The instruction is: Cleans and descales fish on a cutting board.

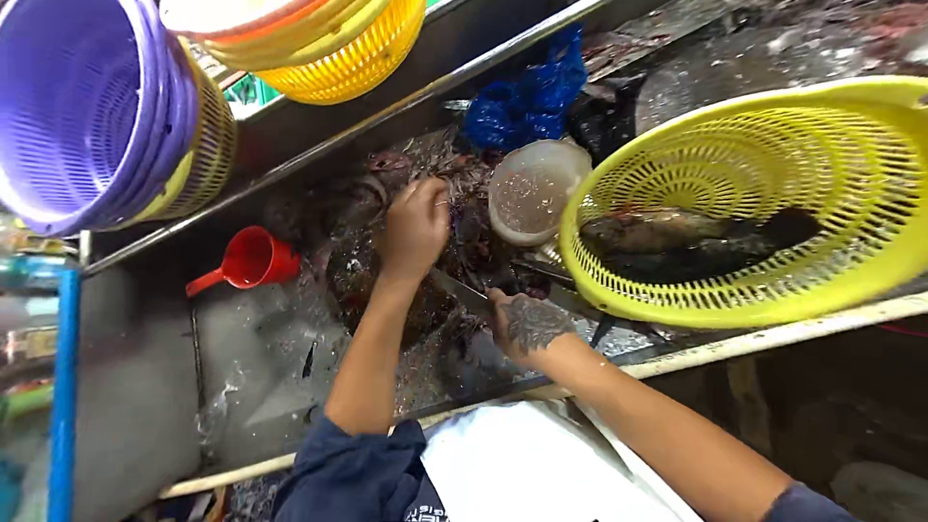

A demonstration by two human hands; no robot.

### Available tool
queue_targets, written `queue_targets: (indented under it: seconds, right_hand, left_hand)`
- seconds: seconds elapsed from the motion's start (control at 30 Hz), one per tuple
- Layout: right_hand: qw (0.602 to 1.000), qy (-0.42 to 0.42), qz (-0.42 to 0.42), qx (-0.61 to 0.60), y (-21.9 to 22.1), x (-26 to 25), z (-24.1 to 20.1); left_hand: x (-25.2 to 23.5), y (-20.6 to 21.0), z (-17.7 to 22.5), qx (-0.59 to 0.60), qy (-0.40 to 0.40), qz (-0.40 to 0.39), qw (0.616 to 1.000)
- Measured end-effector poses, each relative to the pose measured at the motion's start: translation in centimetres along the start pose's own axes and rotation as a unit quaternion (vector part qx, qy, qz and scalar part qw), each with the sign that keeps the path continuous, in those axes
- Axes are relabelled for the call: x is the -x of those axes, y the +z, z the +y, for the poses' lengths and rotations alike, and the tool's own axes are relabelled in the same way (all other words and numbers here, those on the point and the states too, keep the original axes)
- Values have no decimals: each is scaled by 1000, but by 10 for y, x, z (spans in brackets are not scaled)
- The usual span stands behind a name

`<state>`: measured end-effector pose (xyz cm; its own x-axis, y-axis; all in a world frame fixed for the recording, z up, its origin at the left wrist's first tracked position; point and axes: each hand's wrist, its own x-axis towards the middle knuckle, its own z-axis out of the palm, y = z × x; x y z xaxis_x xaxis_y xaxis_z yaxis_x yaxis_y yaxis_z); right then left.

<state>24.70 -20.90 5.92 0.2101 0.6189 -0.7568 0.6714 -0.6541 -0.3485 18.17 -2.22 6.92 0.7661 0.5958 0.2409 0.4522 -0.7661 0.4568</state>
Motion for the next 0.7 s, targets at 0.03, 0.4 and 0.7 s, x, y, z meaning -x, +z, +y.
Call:
queue_targets:
  seconds: [0.03, 0.4, 0.7]
  right_hand:
    - [1000, 1, -3, 5, 0, -1, 0]
    - [999, -15, -26, 42, -17, -11, -2]
    - [998, -16, -11, 66, -35, -5, -11]
  left_hand:
    - [29, -15, -13, -33, -70, -26, 997]
    - [132, 47, -97, -68, 5, 42, 997]
    - [73, -9, -116, -24, 23, -200, 979]
